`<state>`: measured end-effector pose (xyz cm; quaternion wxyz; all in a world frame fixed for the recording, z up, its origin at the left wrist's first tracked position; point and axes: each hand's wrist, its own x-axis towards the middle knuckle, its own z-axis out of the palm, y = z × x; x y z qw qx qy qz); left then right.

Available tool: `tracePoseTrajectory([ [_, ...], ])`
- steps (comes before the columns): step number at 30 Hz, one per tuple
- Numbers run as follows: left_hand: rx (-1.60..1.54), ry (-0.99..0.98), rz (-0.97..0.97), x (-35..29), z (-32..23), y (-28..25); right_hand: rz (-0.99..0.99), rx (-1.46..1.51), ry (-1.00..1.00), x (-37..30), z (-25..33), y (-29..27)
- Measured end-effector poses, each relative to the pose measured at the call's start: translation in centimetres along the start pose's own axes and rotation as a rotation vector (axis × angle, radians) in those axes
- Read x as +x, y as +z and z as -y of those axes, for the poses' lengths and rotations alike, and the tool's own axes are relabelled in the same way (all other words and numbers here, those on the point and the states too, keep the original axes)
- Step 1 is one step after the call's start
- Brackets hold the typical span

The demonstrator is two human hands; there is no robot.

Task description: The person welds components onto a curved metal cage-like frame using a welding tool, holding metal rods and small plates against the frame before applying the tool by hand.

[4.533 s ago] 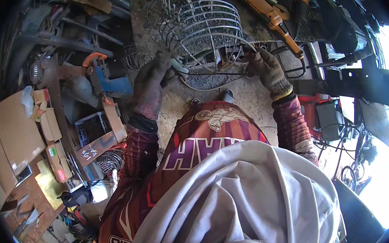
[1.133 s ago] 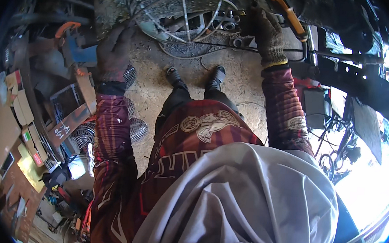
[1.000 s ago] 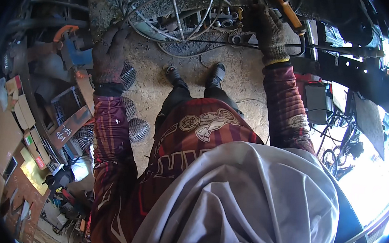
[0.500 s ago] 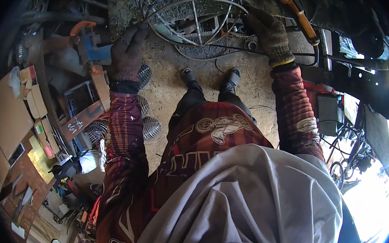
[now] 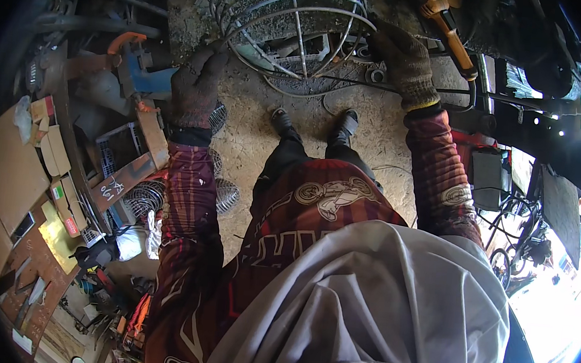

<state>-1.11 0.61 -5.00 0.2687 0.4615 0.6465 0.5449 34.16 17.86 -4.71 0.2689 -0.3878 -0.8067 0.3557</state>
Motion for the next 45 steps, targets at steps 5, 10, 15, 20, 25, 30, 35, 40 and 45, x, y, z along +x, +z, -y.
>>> tracePoseTrajectory([
  [5,0.03,0.01,0.023,0.0,0.3,-0.3,-0.01,0.164,0.121,0.3,0.6,0.2],
  [10,0.047,0.001,-0.001,-0.1,-0.5,0.1,-0.021,0.204,0.1,0.2,0.7,0.1],
  [15,0.132,-0.033,-0.001,-0.1,-1.7,0.2,-0.045,0.274,0.195,0.4,2.2,0.0],
  [20,0.329,0.188,-0.017,-0.4,0.2,-0.4,-0.052,0.383,0.263,0.4,2.5,0.1],
  [25,0.147,0.109,-0.031,-0.6,0.6,0.0,-0.08,0.41,0.286,0.4,2.4,0.3],
  [30,0.306,0.226,-0.001,-0.3,-0.1,-0.1,-0.05,0.395,0.288,0.6,2.3,0.0],
  [35,0.084,0.051,-0.079,-0.3,-1.1,0.7,-0.043,0.362,0.289,0.7,2.2,-0.2],
  [40,-0.004,-0.1,-0.111,-0.6,-0.8,0.7,-0.06,0.364,0.246,0.6,2.4,0.0],
  [45,0.019,-0.062,-0.093,-0.8,-0.2,0.5,-0.076,0.441,0.332,0.5,2.5,0.3],
])
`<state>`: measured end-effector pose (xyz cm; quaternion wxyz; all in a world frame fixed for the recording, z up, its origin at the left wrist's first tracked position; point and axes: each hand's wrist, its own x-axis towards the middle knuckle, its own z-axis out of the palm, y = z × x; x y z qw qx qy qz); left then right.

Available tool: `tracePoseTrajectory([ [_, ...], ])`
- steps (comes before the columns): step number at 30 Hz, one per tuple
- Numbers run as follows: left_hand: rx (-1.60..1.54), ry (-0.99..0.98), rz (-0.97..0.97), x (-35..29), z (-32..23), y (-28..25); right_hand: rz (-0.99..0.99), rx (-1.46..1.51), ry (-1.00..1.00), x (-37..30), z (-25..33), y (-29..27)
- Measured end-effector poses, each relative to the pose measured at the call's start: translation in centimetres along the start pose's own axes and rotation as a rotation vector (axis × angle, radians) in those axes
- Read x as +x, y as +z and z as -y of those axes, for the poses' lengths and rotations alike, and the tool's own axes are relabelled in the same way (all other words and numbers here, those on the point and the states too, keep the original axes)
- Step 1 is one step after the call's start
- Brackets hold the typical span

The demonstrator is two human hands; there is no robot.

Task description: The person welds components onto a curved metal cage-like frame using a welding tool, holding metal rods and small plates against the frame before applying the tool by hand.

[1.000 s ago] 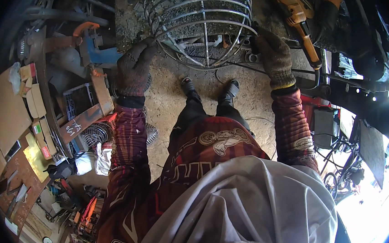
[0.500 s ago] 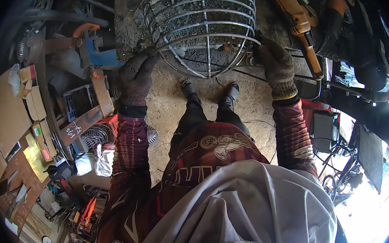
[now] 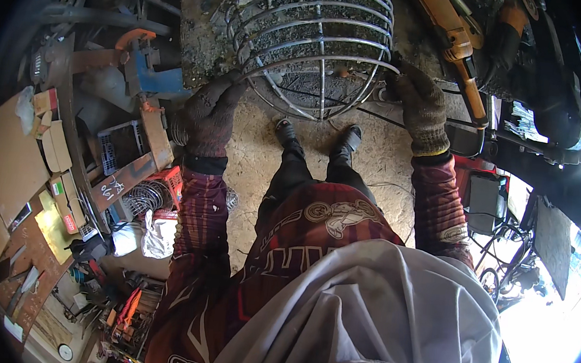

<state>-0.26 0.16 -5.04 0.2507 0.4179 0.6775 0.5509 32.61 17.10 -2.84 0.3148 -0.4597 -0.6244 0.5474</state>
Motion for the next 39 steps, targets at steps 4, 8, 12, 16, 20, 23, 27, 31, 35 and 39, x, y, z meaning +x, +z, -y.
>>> tracePoseTrajectory([
  [4,-0.008,0.017,-0.019,0.0,-0.3,0.2,-0.005,-0.005,-0.026,0.1,-0.3,0.1],
  [8,0.025,0.03,-0.008,0.0,-0.2,0.1,0.027,-0.037,-0.033,0.1,0.4,0.0],
  [12,-0.01,0.006,-0.021,-0.1,0.2,0.0,0.024,0.023,-0.003,0.3,-0.3,-0.2],
  [16,-0.034,-0.026,-0.018,-0.1,0.2,0.0,0.016,0.047,0.036,0.2,-0.2,0.0],
  [20,-0.099,-0.03,-0.009,-0.1,-0.2,0.2,0.029,0.042,0.032,0.3,-0.5,-0.2],
  [23,0.019,-0.036,0.007,-0.1,-0.5,-0.1,0.029,0.082,0.077,0.5,-0.5,-0.2],
  [27,-0.011,-0.027,0.01,0.0,-0.8,0.1,0.029,0.095,0.084,0.4,-0.2,-0.1],
  [31,-0.002,-0.028,0.002,0.0,-0.9,0.2,0.021,0.094,0.103,0.5,-0.2,-0.1],
  [35,-0.006,-0.004,0.042,-0.1,-0.6,0.0,0.014,0.085,0.065,0.6,-0.7,-0.1],
  [39,-0.008,-0.065,0.036,0.0,-1.1,0.2,0.014,0.056,0.067,0.6,-0.8,-0.1],
])
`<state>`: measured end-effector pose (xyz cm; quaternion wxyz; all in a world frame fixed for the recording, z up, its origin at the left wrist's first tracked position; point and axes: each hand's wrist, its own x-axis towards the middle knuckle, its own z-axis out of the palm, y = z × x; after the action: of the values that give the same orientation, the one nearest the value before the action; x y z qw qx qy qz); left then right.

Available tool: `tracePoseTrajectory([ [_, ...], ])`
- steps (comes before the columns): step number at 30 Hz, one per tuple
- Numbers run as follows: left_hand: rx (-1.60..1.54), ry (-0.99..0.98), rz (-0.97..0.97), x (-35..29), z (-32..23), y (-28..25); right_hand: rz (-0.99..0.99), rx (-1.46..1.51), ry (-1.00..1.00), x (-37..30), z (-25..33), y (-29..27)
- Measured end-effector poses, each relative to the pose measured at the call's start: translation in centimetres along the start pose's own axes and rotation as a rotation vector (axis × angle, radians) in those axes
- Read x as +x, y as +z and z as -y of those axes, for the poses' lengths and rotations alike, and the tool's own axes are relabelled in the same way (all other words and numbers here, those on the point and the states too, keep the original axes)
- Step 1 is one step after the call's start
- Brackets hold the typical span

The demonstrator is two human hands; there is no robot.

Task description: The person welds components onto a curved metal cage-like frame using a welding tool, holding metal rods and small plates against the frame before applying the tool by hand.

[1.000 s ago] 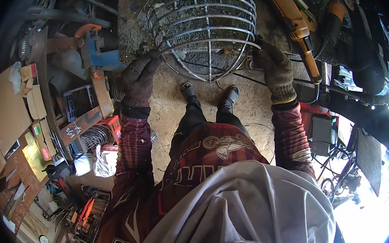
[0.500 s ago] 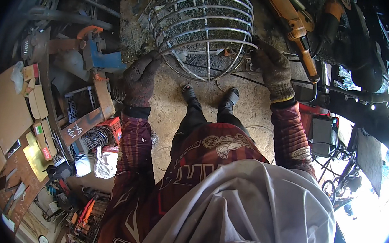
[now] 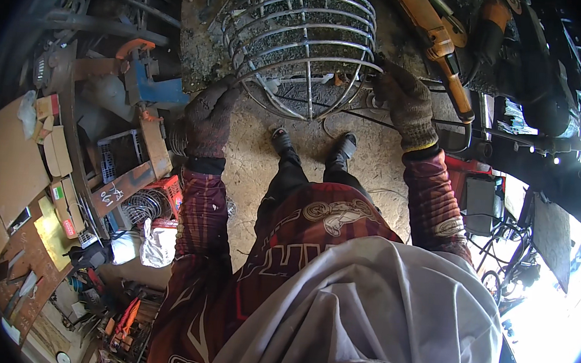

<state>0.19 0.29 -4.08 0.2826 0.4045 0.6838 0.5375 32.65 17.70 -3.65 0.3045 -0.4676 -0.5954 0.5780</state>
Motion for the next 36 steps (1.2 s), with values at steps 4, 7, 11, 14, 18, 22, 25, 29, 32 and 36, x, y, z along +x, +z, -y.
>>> tracePoseTrajectory([
  [4,0.006,0.002,-0.012,-0.1,-0.3,-0.1,-0.013,0.006,0.025,-0.2,0.4,0.1],
  [7,-0.034,0.03,-0.019,0.1,-0.1,0.1,0.014,-0.021,0.021,-0.1,0.3,-0.2],
  [11,-0.044,0.047,-0.03,-0.1,0.1,0.2,-0.051,0.176,-0.047,-1.8,1.1,-0.9],
  [14,-0.067,0.087,-0.029,0.0,1.3,-0.1,-0.204,0.232,-0.102,-3.8,2.4,-2.5],
  [18,-0.045,0.082,-0.016,0.1,0.5,0.1,-0.491,0.219,-0.199,-7.0,2.1,-7.5],
  [22,-0.034,0.083,-0.016,0.1,0.2,0.3,-0.83,0.12,-0.184,-9.4,2.5,-13.1],
  [25,0.0,0.093,-0.021,0.1,-0.1,0.3,-0.963,-0.019,-0.141,-10.7,3.0,-16.4],
  [29,-0.079,0.133,-0.023,0.1,0.8,0.2,-1.053,-0.034,-0.191,-11.1,2.2,-21.4],
  [32,0.025,0.122,-0.01,0.0,0.0,0.0,-1.181,0.146,-0.191,-11.0,1.4,-23.0],
  [36,0.019,0.103,-0.025,-0.4,0.3,-0.8,-1.2,0.101,0.052,-9.6,2.2,-24.4],
])
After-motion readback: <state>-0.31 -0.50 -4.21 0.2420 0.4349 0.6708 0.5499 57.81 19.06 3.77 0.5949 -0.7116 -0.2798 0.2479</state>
